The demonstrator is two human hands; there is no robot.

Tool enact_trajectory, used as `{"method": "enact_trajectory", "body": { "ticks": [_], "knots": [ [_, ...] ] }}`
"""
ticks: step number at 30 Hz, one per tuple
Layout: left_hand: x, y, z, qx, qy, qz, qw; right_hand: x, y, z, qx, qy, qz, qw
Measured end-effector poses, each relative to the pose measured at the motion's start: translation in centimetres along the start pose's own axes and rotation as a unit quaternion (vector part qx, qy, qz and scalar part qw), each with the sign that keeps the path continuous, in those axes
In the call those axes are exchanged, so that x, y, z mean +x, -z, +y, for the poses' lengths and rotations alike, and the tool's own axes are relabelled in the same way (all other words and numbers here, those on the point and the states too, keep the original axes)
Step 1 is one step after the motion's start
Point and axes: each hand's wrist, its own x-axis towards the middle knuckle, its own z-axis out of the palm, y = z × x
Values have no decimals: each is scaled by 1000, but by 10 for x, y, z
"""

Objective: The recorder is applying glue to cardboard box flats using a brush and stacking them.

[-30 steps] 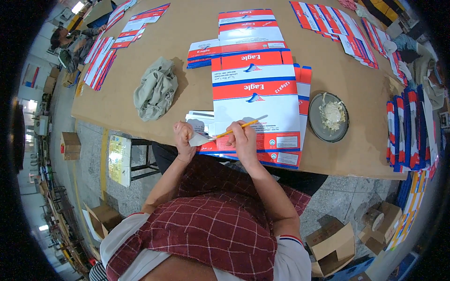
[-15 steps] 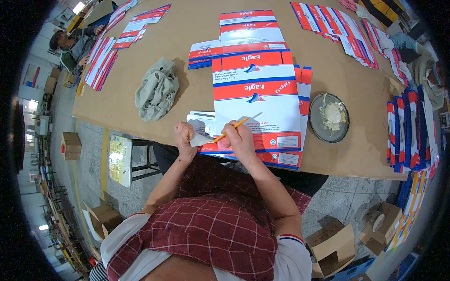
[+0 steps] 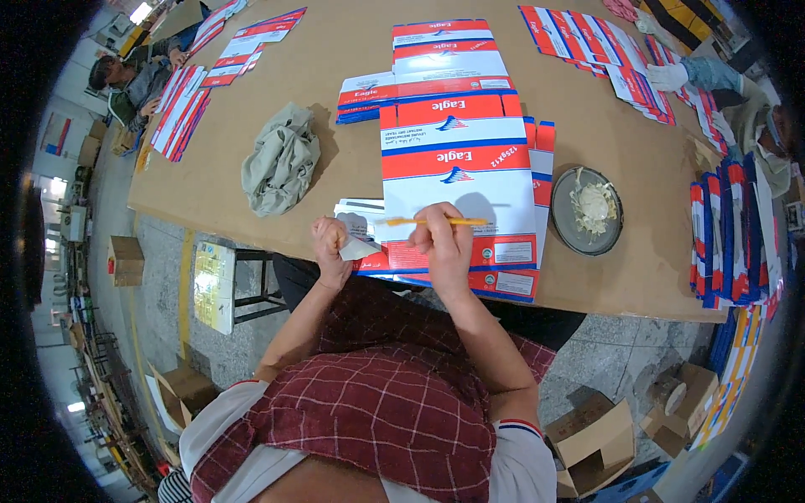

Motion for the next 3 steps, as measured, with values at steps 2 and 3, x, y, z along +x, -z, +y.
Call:
{"method": "enact_trajectory", "body": {
  "ticks": [2,3],
  "knots": [
    [2,-1,0,3,-16,10,1000,-5,-19,-4,107,99,-15,989],
    [3,1,3,6,13,0,1000,-8,-37,-10,59,163,-15,985]
  ]
}}
